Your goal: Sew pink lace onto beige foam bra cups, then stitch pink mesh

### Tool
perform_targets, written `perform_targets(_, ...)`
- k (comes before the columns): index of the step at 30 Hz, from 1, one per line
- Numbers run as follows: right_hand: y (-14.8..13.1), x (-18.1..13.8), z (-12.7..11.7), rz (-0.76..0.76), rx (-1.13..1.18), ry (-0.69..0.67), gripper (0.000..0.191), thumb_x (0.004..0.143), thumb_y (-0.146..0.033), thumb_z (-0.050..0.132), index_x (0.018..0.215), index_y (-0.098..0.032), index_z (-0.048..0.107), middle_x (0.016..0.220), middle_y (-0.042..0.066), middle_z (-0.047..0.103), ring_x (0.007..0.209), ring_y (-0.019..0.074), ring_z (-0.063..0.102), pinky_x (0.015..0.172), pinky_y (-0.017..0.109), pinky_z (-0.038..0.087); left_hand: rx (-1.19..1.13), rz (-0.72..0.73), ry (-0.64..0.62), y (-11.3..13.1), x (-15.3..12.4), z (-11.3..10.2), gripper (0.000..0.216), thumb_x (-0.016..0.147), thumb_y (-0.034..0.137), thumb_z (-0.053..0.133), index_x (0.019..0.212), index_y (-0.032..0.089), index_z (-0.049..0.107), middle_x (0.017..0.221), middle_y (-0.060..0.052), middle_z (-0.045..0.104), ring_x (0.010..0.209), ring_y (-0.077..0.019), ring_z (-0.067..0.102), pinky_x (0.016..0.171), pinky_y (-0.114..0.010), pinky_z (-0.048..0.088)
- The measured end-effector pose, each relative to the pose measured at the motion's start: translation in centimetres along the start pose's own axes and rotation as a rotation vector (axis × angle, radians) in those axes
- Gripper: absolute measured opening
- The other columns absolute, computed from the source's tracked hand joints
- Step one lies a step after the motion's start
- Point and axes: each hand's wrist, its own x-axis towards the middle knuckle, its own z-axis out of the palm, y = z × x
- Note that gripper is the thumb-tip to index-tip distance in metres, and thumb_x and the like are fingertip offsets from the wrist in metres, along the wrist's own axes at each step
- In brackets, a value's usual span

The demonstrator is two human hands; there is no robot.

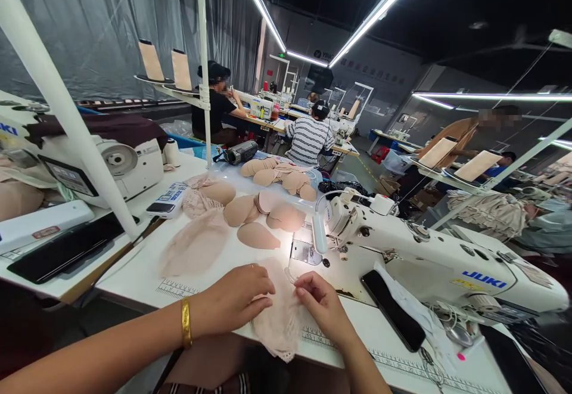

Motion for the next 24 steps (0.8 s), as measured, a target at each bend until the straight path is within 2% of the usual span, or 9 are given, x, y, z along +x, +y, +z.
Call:
perform_targets(3, 0.3, 1.3, -1.5, -0.103, -0.075, -0.034, 0.020, 0.094, -0.042, 0.065, 0.091, -0.022, 0.070, 0.079, 0.001, 0.063, 0.071, 0.0176, 0.056, 0.070, 0.031, 0.048, 0.138, 0.025, 0.119, -2.2, 2.0, -0.3, 0.021, 0.099, 0.015, 0.052, 0.111, 0.018, 0.068, 0.112, -0.009, 0.069, 0.106, -0.0277, 0.062, 0.093, -0.040, 0.049)
perform_targets(5, 0.4, 2.6, -2.6, -0.160, -0.112, -0.047, 0.017, 0.088, -0.040, 0.071, 0.085, -0.023, 0.072, 0.076, 0.000, 0.062, 0.070, 0.0176, 0.053, 0.071, 0.031, 0.046, 0.279, 0.001, 0.170, -4.0, 3.4, -0.8, 0.032, 0.093, 0.005, 0.051, 0.119, 0.018, 0.065, 0.123, -0.011, 0.067, 0.116, -0.0287, 0.059, 0.100, -0.043, 0.047)
perform_targets(7, 0.4, 3.6, -3.3, -0.185, -0.120, -0.040, 0.015, 0.086, -0.039, 0.072, 0.084, -0.023, 0.073, 0.077, 0.001, 0.063, 0.071, 0.0187, 0.054, 0.071, 0.032, 0.046, 0.401, -0.040, 0.165, -5.9, 4.6, -1.3, 0.041, 0.086, -0.001, 0.053, 0.121, 0.017, 0.064, 0.128, -0.012, 0.065, 0.121, -0.0300, 0.058, 0.103, -0.045, 0.047)
perform_targets(10, 0.3, 3.8, -3.4, -0.156, -0.077, 0.023, 0.018, 0.094, -0.040, 0.066, 0.097, -0.024, 0.072, 0.080, 0.002, 0.062, 0.074, 0.0202, 0.057, 0.070, 0.033, 0.049, 0.485, -0.078, 0.120, -7.9, 5.8, -1.7, 0.032, 0.083, -0.001, 0.055, 0.109, 0.014, 0.066, 0.118, -0.014, 0.069, 0.111, -0.0312, 0.063, 0.096, -0.046, 0.051)
perform_targets(14, 0.5, 2.2, -2.1, -0.057, 0.051, 0.121, 0.029, 0.099, -0.047, 0.060, 0.114, -0.023, 0.062, 0.081, 0.001, 0.063, 0.074, 0.0200, 0.063, 0.072, 0.034, 0.054, 0.524, -0.035, 0.079, -9.0, 6.2, -1.5, 0.018, 0.092, 0.006, 0.053, 0.100, 0.013, 0.067, 0.109, -0.017, 0.072, 0.103, -0.0317, 0.065, 0.093, -0.047, 0.051)
perform_targets(19, 1.4, 1.2, -0.8, 0.042, 0.170, 0.246, 0.042, 0.094, -0.057, 0.066, 0.116, -0.022, 0.061, 0.085, 0.003, 0.070, 0.074, 0.0199, 0.067, 0.069, 0.032, 0.055, 0.537, 0.008, 0.056, -10.0, 6.5, -1.5, 0.019, 0.092, 0.004, 0.051, 0.083, 0.013, 0.065, 0.092, -0.016, 0.071, 0.087, -0.0277, 0.067, 0.084, -0.040, 0.051)
perform_targets(24, 2.2, 1.1, -0.8, 0.071, 0.226, 0.322, 0.047, 0.088, -0.060, 0.072, 0.114, -0.022, 0.063, 0.086, 0.004, 0.072, 0.076, 0.0203, 0.068, 0.071, 0.032, 0.055, 0.534, 0.013, 0.061, -10.1, 6.6, -1.6, 0.014, 0.089, 0.007, 0.054, 0.085, 0.013, 0.066, 0.092, -0.015, 0.072, 0.083, -0.0282, 0.067, 0.078, -0.039, 0.052)
